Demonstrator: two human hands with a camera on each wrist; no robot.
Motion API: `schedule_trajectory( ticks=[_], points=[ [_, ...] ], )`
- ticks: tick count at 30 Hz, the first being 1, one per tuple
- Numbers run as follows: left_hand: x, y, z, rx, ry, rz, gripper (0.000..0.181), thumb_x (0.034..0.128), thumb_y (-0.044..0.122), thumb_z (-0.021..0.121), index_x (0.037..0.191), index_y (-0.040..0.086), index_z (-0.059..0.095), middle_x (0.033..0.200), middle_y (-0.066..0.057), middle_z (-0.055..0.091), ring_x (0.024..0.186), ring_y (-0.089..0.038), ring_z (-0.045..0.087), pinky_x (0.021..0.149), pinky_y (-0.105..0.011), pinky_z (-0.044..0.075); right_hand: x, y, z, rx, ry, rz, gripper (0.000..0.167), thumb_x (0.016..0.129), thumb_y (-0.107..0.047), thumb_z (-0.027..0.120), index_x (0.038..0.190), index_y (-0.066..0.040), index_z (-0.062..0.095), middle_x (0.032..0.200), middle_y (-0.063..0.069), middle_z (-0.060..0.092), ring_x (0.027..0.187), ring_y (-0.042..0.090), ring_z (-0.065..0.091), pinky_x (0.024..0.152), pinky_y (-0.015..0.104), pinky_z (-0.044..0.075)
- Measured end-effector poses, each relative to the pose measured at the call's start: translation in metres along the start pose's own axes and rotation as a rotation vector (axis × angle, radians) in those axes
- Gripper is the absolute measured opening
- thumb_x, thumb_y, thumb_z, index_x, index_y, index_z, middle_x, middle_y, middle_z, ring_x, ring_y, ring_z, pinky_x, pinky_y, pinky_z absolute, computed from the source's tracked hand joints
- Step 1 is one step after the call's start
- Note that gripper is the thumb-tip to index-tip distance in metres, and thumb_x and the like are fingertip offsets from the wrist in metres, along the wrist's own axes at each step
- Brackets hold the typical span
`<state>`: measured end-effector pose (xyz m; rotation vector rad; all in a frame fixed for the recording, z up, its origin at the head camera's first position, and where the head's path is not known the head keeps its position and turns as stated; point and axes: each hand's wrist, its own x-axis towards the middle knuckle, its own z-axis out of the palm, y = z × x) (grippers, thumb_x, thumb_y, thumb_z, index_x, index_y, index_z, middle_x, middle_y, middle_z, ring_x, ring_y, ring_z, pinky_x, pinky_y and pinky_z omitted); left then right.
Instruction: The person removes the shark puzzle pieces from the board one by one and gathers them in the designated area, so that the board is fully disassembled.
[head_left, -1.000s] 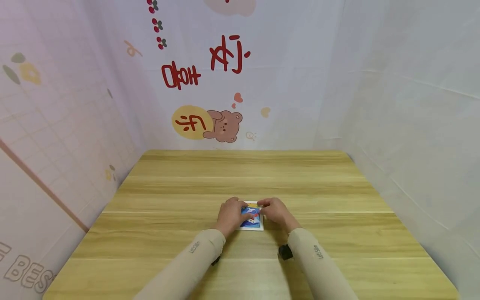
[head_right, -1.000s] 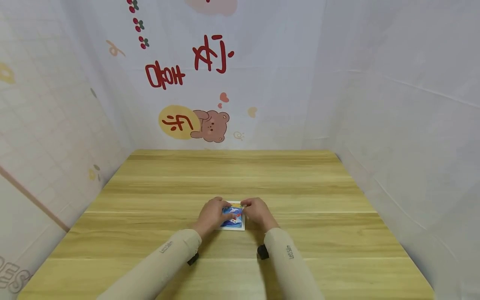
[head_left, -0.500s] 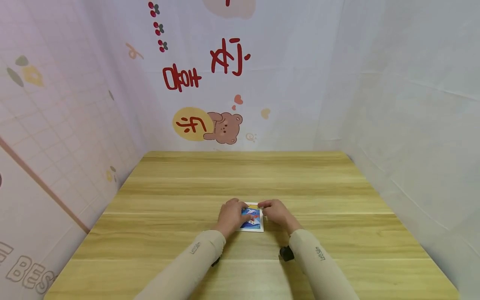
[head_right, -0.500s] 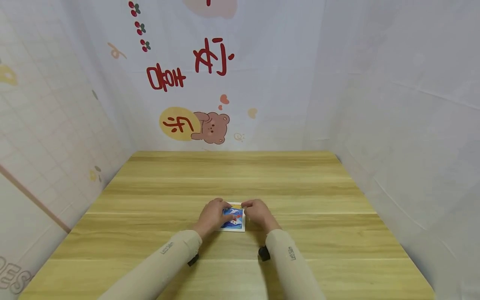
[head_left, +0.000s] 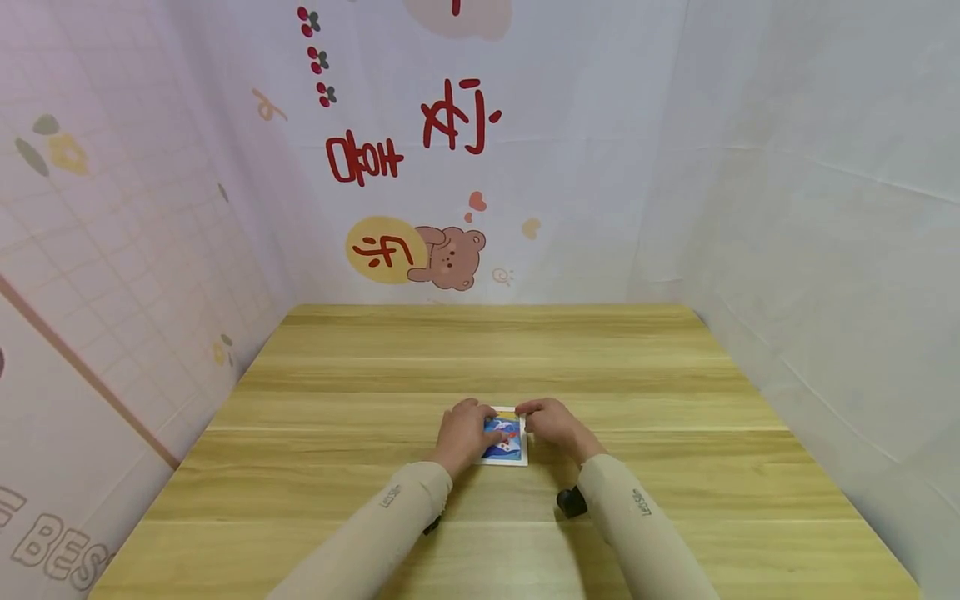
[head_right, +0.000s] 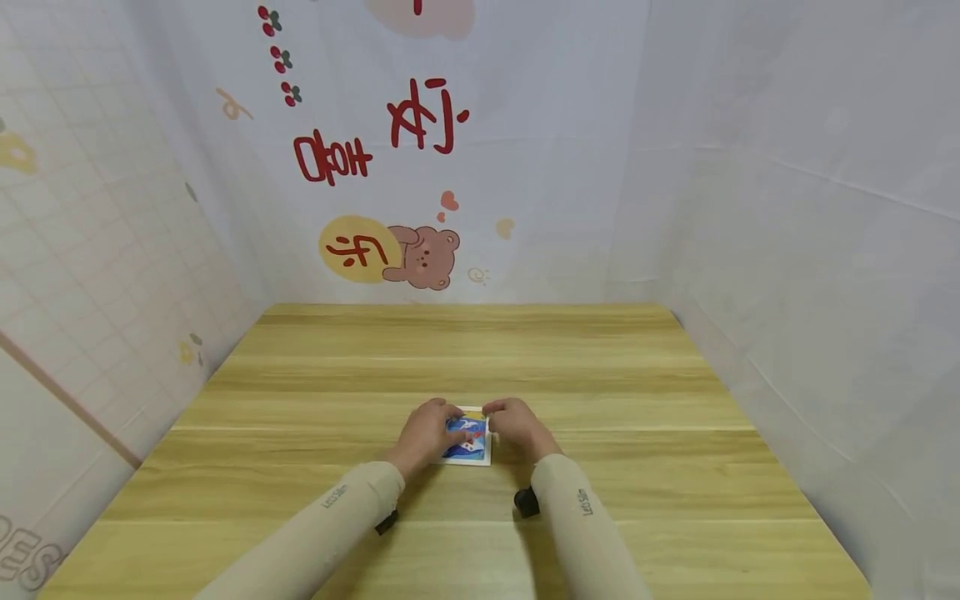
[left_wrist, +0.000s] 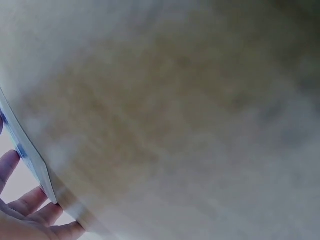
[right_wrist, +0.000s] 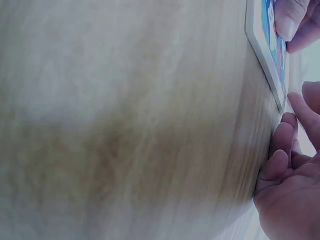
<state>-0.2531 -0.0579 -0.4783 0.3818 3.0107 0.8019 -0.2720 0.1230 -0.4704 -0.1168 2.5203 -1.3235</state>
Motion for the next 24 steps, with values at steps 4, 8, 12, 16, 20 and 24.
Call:
schedule_trajectory(
  ticks=[4,8,12,16,20,24],
  points=[
    [0.0002,-0.0011,0.0022,0.015,0.012,0.012,0.038,0.0862,0.031,0.078,0.116,0.009,0.072,0.126,-0.016,0.063,0.126,-0.037,0.05,0.104,-0.06,0.033,-0.001,0.0002,0.003,0.027,-0.01,-0.001,0.037,0.081,0.001,0.055,0.115,0.001,0.07,0.123,0.016,0.064,0.113,0.03,0.054,0.1,0.05,0.039],
    [-0.0001,-0.0014,0.0035,0.014,0.012,0.007,0.038,0.0864,0.031,0.078,0.116,0.008,0.072,0.127,-0.017,0.062,0.126,-0.037,0.05,0.104,-0.061,0.033,-0.0025,0.0025,0.0042,0.046,0.027,0.02,0.039,0.084,-0.003,0.057,0.121,0.0,0.068,0.129,0.015,0.062,0.124,0.033,0.05,0.105,0.052,0.036],
    [-0.0017,-0.0013,0.0045,0.014,0.003,-0.002,0.037,0.0869,0.031,0.078,0.116,0.009,0.072,0.127,-0.017,0.061,0.126,-0.037,0.05,0.105,-0.061,0.032,-0.005,0.0032,0.0048,0.044,0.015,0.027,0.044,0.084,-0.004,0.058,0.126,0.002,0.065,0.133,0.017,0.06,0.129,0.035,0.047,0.108,0.053,0.033],
    [-0.0027,-0.0015,0.005,0.026,0.008,0.004,0.036,0.0871,0.031,0.077,0.116,0.009,0.072,0.127,-0.017,0.061,0.126,-0.037,0.051,0.104,-0.061,0.033,-0.0069,0.0015,0.005,0.023,-0.018,0.016,0.047,0.083,-0.006,0.059,0.129,0.004,0.062,0.136,0.018,0.058,0.131,0.035,0.046,0.109,0.052,0.032],
    [-0.0029,-0.0019,0.0042,0.043,0.02,0.023,0.036,0.087,0.031,0.077,0.116,0.009,0.072,0.126,-0.017,0.062,0.125,-0.037,0.051,0.102,-0.061,0.035,-0.0084,-0.0008,0.0049,0.013,-0.03,0.019,0.049,0.083,-0.008,0.061,0.131,0.003,0.061,0.137,0.017,0.058,0.131,0.034,0.046,0.11,0.051,0.031],
    [-0.0016,-0.0019,0.0031,0.054,0.016,0.03,0.037,0.0875,0.031,0.077,0.117,0.009,0.072,0.126,-0.017,0.063,0.126,-0.036,0.05,0.103,-0.062,0.034,-0.0098,-0.0047,0.0042,0.002,-0.049,0.024,0.052,0.084,-0.009,0.062,0.134,0.003,0.059,0.139,0.017,0.055,0.134,0.035,0.043,0.111,0.052,0.029]
  ],
)
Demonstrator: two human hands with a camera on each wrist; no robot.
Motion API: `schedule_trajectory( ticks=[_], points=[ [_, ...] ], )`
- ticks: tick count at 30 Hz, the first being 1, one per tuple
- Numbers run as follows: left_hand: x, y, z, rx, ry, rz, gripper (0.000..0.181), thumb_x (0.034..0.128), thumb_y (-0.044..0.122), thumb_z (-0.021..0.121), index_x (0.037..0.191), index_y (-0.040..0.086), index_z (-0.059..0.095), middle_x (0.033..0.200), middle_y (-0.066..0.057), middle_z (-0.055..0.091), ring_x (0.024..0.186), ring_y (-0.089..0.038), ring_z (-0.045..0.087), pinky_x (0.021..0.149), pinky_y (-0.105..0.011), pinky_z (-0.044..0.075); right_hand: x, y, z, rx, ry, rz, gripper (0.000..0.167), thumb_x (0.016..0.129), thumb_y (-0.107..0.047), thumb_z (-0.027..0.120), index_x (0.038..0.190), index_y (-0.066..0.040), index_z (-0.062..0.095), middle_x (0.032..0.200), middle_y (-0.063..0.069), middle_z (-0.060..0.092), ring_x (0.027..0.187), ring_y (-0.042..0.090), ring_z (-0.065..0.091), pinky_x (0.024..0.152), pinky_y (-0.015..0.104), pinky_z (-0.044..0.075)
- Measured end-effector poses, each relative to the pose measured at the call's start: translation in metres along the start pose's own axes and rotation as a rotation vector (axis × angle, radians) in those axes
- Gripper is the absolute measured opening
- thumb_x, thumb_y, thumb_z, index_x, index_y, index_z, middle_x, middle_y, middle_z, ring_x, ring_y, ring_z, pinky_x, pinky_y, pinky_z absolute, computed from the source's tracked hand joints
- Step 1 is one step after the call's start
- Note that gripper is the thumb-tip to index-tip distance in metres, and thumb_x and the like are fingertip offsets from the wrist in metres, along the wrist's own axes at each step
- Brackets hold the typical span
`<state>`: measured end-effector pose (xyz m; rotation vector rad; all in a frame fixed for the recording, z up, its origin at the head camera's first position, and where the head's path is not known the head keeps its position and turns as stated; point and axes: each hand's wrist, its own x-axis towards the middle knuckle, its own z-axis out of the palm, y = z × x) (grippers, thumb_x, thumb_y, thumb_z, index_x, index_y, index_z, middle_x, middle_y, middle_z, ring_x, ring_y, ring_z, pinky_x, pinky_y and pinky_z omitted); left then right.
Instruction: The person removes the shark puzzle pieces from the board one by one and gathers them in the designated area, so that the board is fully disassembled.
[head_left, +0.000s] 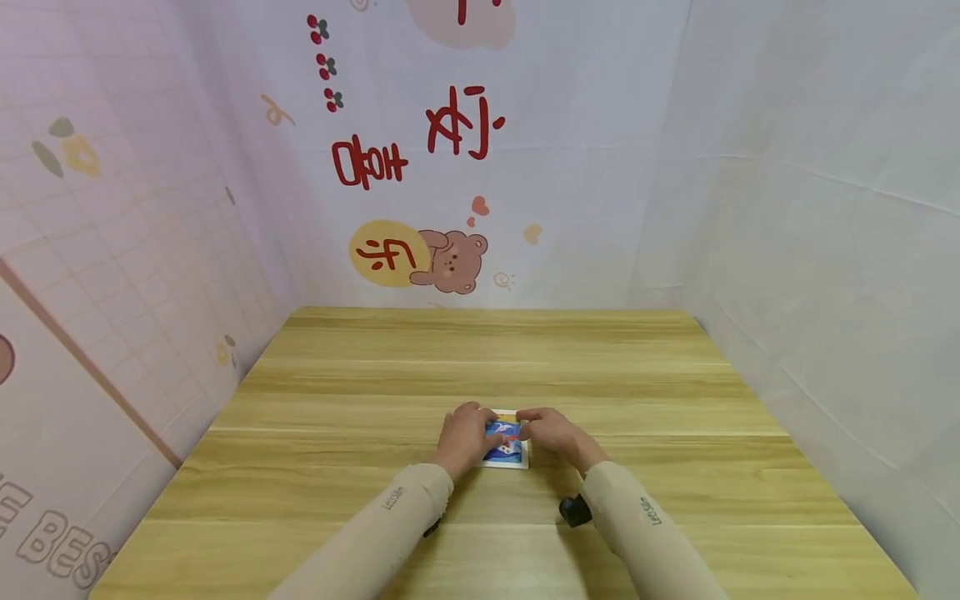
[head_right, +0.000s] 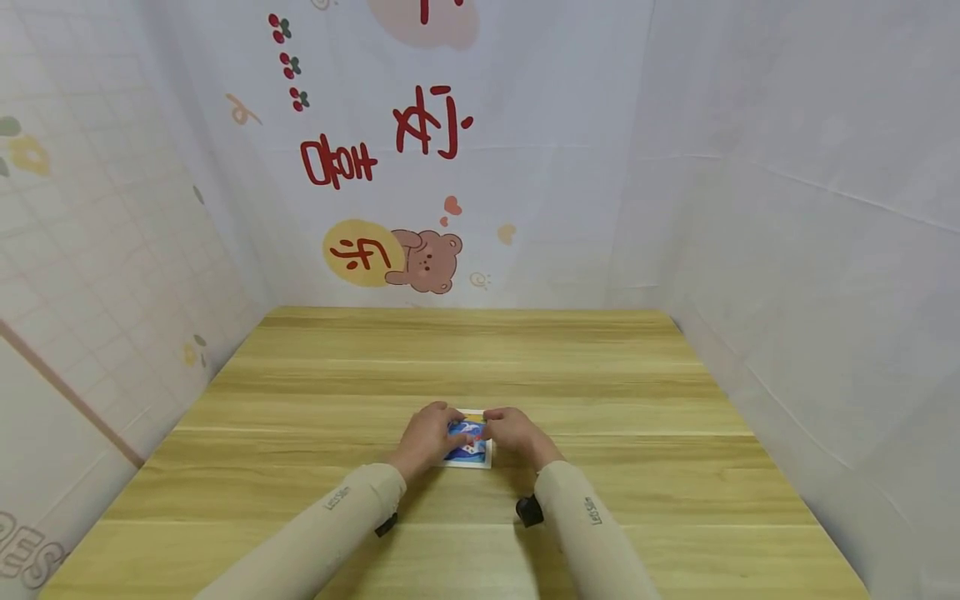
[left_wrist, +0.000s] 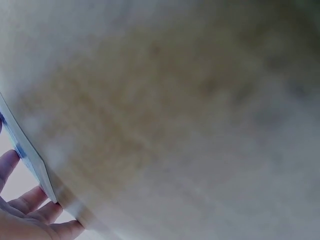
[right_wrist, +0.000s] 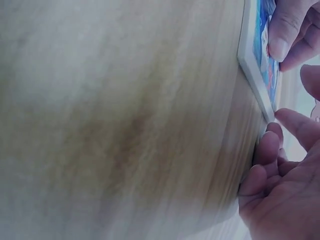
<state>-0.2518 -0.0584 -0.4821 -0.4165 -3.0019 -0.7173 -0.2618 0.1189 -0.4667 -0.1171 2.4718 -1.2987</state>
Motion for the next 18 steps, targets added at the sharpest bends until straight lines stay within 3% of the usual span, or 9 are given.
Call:
schedule_trajectory(
  ticks=[5,10,18],
  points=[
    [0.002,-0.001,-0.001,0.008,-0.008,-0.002,0.038,0.0879,0.032,0.076,0.119,0.009,0.071,0.127,-0.016,0.063,0.129,-0.036,0.048,0.105,-0.063,0.032,0.001,-0.005,-0.001,-0.015,-0.028,0.005,0.055,0.082,-0.011,0.064,0.136,0.0,0.058,0.141,0.015,0.055,0.138,0.036,0.038,0.112,0.054,0.026],
    [0.001,-0.001,0.0,0.007,-0.007,-0.004,0.038,0.088,0.032,0.076,0.118,0.01,0.071,0.127,-0.015,0.063,0.128,-0.036,0.049,0.105,-0.061,0.033,0.003,-0.003,-0.004,-0.024,-0.04,-0.012,0.045,0.085,-0.008,0.061,0.13,-0.003,0.064,0.137,0.015,0.057,0.134,0.035,0.043,0.11,0.056,0.028],
    [-0.001,-0.001,-0.001,0.016,0.004,0.012,0.04,0.0862,0.034,0.077,0.116,0.008,0.07,0.119,-0.015,0.063,0.114,-0.035,0.056,0.099,-0.053,0.04,0.003,0.005,-0.01,0.013,0.037,0.0,0.039,0.088,-0.004,0.057,0.125,0.002,0.065,0.131,0.016,0.061,0.105,0.025,0.052,0.093,0.043,0.042]
  ],
)
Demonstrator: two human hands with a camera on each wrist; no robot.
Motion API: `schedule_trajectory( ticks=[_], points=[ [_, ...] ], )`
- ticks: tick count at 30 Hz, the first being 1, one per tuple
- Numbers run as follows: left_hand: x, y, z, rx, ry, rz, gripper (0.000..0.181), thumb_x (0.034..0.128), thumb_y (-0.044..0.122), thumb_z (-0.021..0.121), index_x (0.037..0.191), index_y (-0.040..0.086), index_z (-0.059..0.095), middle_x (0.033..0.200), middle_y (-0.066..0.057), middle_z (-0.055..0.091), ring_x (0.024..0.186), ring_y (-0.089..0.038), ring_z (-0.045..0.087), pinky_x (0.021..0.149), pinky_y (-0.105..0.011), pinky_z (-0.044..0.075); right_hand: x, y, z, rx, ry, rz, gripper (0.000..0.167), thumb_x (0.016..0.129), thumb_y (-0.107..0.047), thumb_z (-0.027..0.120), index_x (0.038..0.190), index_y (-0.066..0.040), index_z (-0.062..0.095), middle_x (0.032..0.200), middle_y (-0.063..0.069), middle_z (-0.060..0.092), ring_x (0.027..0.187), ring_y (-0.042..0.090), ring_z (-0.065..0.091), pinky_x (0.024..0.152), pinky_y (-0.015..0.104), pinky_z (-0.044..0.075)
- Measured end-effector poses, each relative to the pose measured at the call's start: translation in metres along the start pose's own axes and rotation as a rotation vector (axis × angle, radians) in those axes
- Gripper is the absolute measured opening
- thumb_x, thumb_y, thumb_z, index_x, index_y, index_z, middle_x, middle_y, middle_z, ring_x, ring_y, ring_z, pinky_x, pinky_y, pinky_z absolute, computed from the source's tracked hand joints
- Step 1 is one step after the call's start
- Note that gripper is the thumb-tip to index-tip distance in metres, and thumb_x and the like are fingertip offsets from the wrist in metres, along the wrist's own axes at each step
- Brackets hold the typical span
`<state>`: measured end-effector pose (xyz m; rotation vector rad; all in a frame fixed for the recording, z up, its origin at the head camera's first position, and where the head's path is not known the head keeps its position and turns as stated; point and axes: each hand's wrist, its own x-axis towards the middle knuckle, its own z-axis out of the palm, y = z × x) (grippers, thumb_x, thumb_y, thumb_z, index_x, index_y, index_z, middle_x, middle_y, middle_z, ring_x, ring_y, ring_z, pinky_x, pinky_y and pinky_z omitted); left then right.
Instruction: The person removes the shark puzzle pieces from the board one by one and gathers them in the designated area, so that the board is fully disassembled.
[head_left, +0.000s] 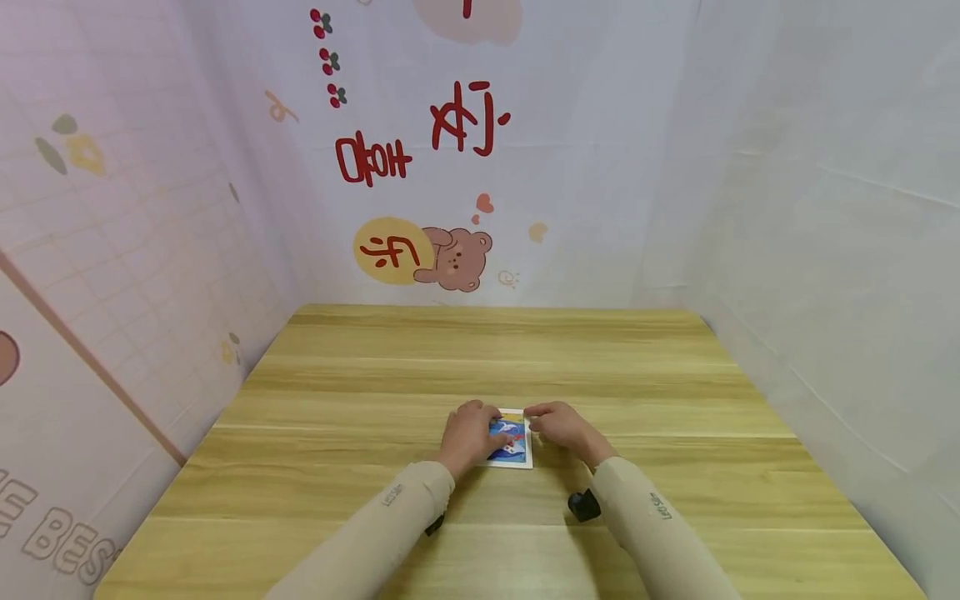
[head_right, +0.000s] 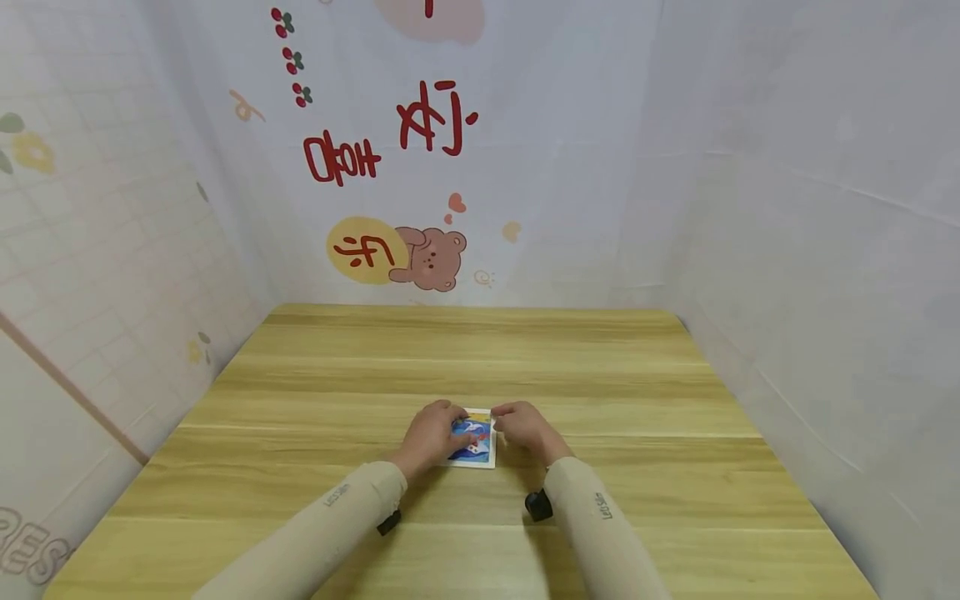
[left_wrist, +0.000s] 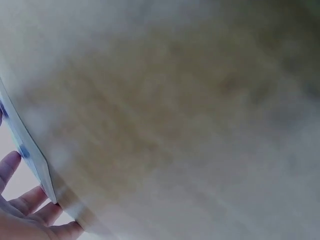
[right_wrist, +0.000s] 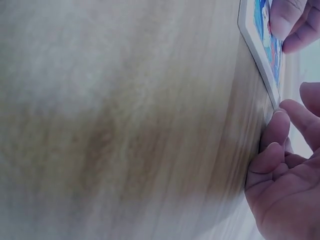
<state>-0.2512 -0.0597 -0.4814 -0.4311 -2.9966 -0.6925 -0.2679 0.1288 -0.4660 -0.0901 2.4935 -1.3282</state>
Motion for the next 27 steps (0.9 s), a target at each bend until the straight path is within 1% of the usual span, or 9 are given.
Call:
schedule_trajectory(
  ticks=[4,6,9,13,17,20,24,25,27],
  points=[
    [0.0,0.0,-0.001,0.012,0.004,0.01,0.045,0.0849,0.037,0.077,0.117,0.006,0.069,0.116,-0.014,0.063,0.109,-0.033,0.057,0.095,-0.051,0.041,-0.001,-0.001,-0.001,-0.007,-0.003,-0.011,0.038,0.088,-0.004,0.059,0.124,0.001,0.066,0.132,0.017,0.06,0.117,0.029,0.053,0.099,0.048,0.041],
    [0.0,-0.001,-0.001,0.02,-0.004,0.009,0.048,0.0845,0.04,0.077,0.118,0.006,0.068,0.118,-0.014,0.062,0.111,-0.033,0.057,0.097,-0.051,0.041,-0.001,-0.001,-0.001,-0.006,-0.006,-0.013,0.037,0.087,-0.004,0.059,0.123,0.001,0.067,0.132,0.017,0.06,0.12,0.03,0.051,0.102,0.051,0.039],
    [0.001,-0.002,-0.002,0.029,-0.02,0.011,0.051,0.0842,0.042,0.077,0.121,0.007,0.068,0.122,-0.015,0.061,0.115,-0.034,0.055,0.1,-0.052,0.039,-0.003,-0.002,-0.001,-0.004,-0.016,-0.009,0.038,0.087,-0.005,0.06,0.123,0.001,0.067,0.132,0.017,0.06,0.121,0.03,0.051,0.104,0.052,0.037],
    [-0.001,-0.002,-0.003,0.043,-0.038,0.021,0.053,0.0851,0.042,0.077,0.123,0.007,0.067,0.127,-0.017,0.059,0.121,-0.036,0.053,0.103,-0.055,0.037,-0.004,-0.004,-0.001,-0.009,-0.059,0.003,0.041,0.087,-0.011,0.062,0.127,0.0,0.065,0.135,0.016,0.058,0.128,0.033,0.047,0.107,0.055,0.032],
    [-0.002,-0.002,-0.004,0.054,-0.038,0.029,0.053,0.0862,0.043,0.076,0.124,0.006,0.066,0.13,-0.019,0.058,0.124,-0.037,0.051,0.103,-0.056,0.037,-0.005,-0.007,0.0,-0.012,-0.104,0.02,0.049,0.087,-0.019,0.067,0.132,-0.001,0.061,0.14,0.014,0.055,0.133,0.034,0.043,0.109,0.056,0.029],
    [-0.001,-0.002,-0.003,0.057,-0.033,0.033,0.053,0.086,0.043,0.076,0.123,0.006,0.066,0.13,-0.019,0.057,0.125,-0.037,0.05,0.103,-0.056,0.037,-0.006,-0.008,0.001,0.01,-0.117,0.046,0.055,0.085,-0.021,0.071,0.135,-0.001,0.059,0.142,0.015,0.052,0.132,0.034,0.042,0.109,0.057,0.028],
    [-0.001,-0.002,-0.003,0.048,-0.039,0.026,0.053,0.0861,0.043,0.076,0.124,0.007,0.066,0.131,-0.019,0.057,0.126,-0.037,0.049,0.103,-0.056,0.037,-0.006,-0.01,0.003,0.033,-0.112,0.063,0.057,0.083,-0.017,0.071,0.135,0.001,0.058,0.142,0.019,0.051,0.13,0.035,0.043,0.109,0.059,0.028],
    [-0.001,-0.002,-0.002,0.044,-0.041,0.023,0.053,0.0861,0.043,0.076,0.124,0.007,0.066,0.131,-0.019,0.057,0.126,-0.037,0.049,0.103,-0.056,0.037,-0.006,-0.01,0.003,0.032,-0.109,0.062,0.056,0.083,-0.015,0.07,0.135,0.001,0.058,0.141,0.02,0.051,0.128,0.034,0.044,0.108,0.059,0.029],
    [-0.001,-0.002,-0.002,0.041,-0.043,0.018,0.054,0.0859,0.043,0.076,0.125,0.007,0.066,0.131,-0.018,0.057,0.126,-0.036,0.049,0.103,-0.056,0.036,-0.007,-0.011,0.003,0.018,-0.093,0.059,0.053,0.083,-0.013,0.068,0.134,0.001,0.059,0.134,0.016,0.056,0.118,0.03,0.048,0.103,0.053,0.035]
  ],
)
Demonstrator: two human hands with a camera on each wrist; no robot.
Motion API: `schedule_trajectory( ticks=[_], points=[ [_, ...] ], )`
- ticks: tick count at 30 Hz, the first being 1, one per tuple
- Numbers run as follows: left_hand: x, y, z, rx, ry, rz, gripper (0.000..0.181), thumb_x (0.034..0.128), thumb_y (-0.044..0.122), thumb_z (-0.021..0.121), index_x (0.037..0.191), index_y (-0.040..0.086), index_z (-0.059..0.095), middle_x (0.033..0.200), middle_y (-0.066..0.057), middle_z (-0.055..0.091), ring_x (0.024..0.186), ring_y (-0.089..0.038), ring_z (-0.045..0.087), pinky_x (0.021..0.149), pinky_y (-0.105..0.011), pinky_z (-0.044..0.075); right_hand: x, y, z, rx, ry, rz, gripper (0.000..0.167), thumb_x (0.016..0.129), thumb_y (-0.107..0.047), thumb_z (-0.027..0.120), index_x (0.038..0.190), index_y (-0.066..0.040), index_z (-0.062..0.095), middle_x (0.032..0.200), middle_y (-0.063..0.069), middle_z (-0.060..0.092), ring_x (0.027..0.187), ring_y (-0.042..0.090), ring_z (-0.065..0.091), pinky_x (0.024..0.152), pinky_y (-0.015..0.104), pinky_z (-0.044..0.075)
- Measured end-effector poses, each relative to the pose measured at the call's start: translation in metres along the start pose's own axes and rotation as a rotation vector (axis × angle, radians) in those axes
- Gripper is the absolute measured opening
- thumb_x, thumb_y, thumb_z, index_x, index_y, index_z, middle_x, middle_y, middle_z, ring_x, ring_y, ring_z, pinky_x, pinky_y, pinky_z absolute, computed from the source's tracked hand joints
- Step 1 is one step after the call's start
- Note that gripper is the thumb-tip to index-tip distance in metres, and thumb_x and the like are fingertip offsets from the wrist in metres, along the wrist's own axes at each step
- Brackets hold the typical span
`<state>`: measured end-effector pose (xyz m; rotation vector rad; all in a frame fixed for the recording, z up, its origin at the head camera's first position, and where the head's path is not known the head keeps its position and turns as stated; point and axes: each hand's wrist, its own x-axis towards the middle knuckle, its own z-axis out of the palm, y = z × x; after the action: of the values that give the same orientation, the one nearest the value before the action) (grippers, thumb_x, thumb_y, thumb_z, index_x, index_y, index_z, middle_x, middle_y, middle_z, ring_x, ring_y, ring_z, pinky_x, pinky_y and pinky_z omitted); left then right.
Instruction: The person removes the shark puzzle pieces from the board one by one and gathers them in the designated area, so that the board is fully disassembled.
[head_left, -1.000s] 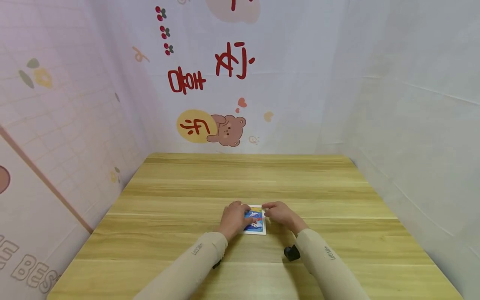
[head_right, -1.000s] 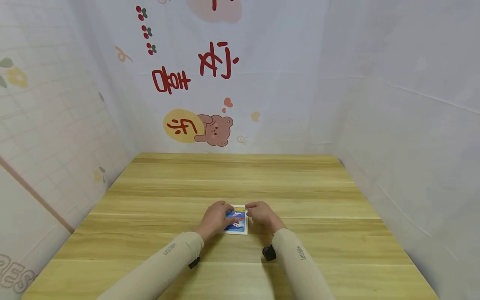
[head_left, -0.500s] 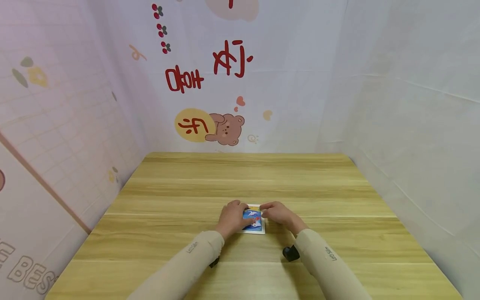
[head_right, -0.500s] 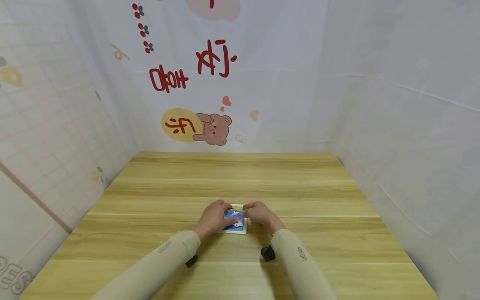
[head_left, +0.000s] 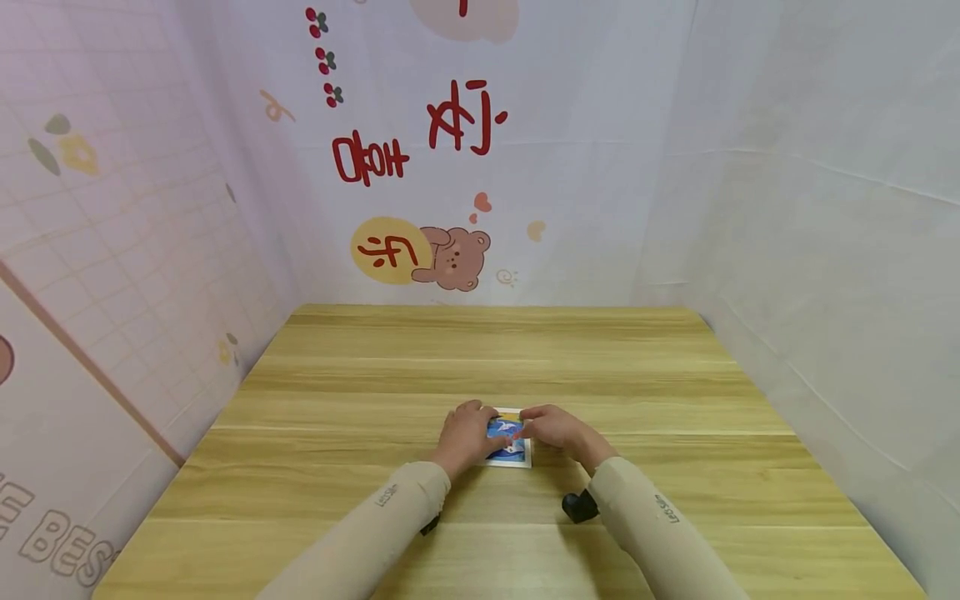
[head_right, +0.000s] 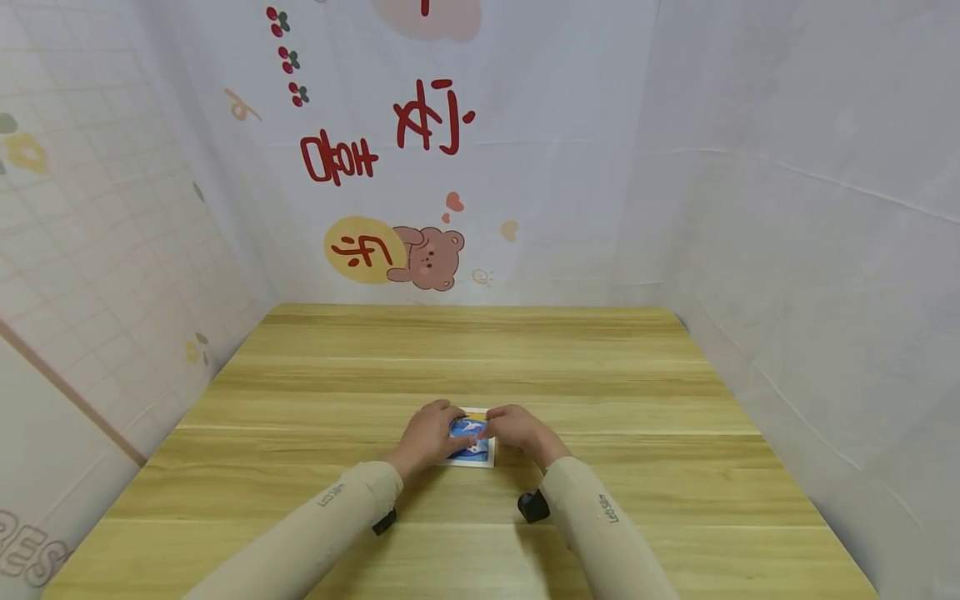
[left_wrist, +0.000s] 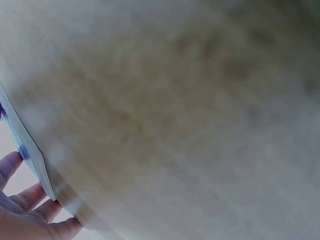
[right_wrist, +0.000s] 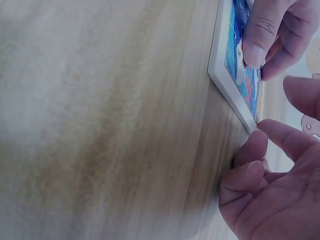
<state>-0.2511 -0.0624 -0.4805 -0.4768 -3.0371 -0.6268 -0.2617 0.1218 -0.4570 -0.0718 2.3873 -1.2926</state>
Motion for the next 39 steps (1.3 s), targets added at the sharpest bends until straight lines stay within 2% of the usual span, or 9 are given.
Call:
schedule_trajectory(
  ticks=[2,3,5,7,15,20,26,32,39],
  points=[
    [0.001,0.0,0.001,-0.002,0.001,-0.004,0.054,0.0856,0.043,0.076,0.124,0.007,0.066,0.131,-0.018,0.057,0.126,-0.036,0.049,0.104,-0.056,0.036,0.0,0.0,0.0,-0.014,0.01,0.006,0.051,0.084,-0.011,0.065,0.134,0.001,0.06,0.106,0.01,0.063,0.092,0.024,0.053,0.086,0.042,0.043],
    [0.001,0.0,0.002,-0.004,0.001,-0.005,0.054,0.0854,0.043,0.076,0.124,0.007,0.066,0.131,-0.018,0.057,0.126,-0.036,0.049,0.104,-0.056,0.036,0.0,0.0,0.0,-0.018,0.012,0.01,0.05,0.085,-0.011,0.064,0.134,0.0,0.06,0.091,0.006,0.061,0.079,0.021,0.05,0.075,0.037,0.043],
    [0.002,-0.001,0.003,-0.005,-0.002,-0.011,0.054,0.0857,0.044,0.076,0.125,0.008,0.066,0.132,-0.018,0.057,0.127,-0.036,0.048,0.105,-0.056,0.034,0.001,0.001,-0.001,-0.008,0.012,0.026,0.049,0.087,-0.011,0.062,0.135,-0.001,0.06,0.073,0.001,0.047,0.063,0.017,0.039,0.062,0.03,0.034],
    [0.003,-0.001,0.004,-0.009,0.0,-0.015,0.053,0.0858,0.043,0.076,0.125,0.008,0.066,0.132,-0.018,0.056,0.127,-0.036,0.048,0.105,-0.056,0.034,0.001,0.001,-0.001,-0.006,0.005,0.028,0.048,0.088,-0.01,0.06,0.136,-0.002,0.059,0.065,0.001,0.035,0.055,0.016,0.03,0.056,0.029,0.029],
    [0.001,0.001,0.003,-0.012,-0.014,-0.024,0.052,0.0866,0.042,0.076,0.125,0.007,0.066,0.134,-0.019,0.055,0.129,-0.037,0.047,0.106,-0.056,0.033,0.002,0.005,-0.004,-0.012,-0.01,0.009,0.043,0.092,-0.01,0.061,0.134,-0.002,0.06,0.056,-0.003,0.034,0.048,0.013,0.029,0.05,0.026,0.027],
    [0.001,0.001,0.004,-0.008,-0.001,-0.012,0.052,0.0868,0.041,0.076,0.124,0.006,0.066,0.134,-0.02,0.055,0.129,-0.037,0.046,0.106,-0.056,0.034,0.006,0.009,-0.008,0.104,-0.083,0.007,0.043,0.096,-0.013,0.057,0.136,0.001,0.056,0.063,0.001,0.043,0.051,0.015,0.033,0.05,0.027,0.026],
    [0.0,0.0,0.004,-0.011,0.023,-0.001,0.051,0.0859,0.04,0.077,0.122,0.006,0.066,0.132,-0.021,0.056,0.127,-0.038,0.048,0.104,-0.055,0.035,0.01,0.012,-0.012,0.256,-0.159,0.047,0.046,0.097,-0.013,0.055,0.141,0.002,0.049,0.07,0.003,0.045,0.06,0.016,0.038,0.053,0.026,0.029],
    [0.0,0.0,0.005,-0.035,0.003,-0.01,0.05,0.0868,0.039,0.076,0.123,0.006,0.066,0.134,-0.02,0.055,0.13,-0.037,0.046,0.106,-0.054,0.034,0.011,0.016,-0.012,0.301,-0.168,0.056,0.049,0.095,-0.009,0.057,0.142,0.002,0.048,0.069,0.001,0.047,0.06,0.014,0.039,0.054,0.025,0.032],
    [0.003,-0.003,0.008,-0.061,0.013,-0.021,0.051,0.0861,0.041,0.077,0.123,0.007,0.067,0.136,-0.019,0.055,0.133,-0.037,0.043,0.108,-0.055,0.03,0.009,0.016,-0.015,0.325,-0.172,0.049,0.052,0.093,-0.007,0.059,0.144,0.001,0.047,0.067,0.001,0.049,0.06,0.014,0.042,0.055,0.025,0.035]
  ],
)
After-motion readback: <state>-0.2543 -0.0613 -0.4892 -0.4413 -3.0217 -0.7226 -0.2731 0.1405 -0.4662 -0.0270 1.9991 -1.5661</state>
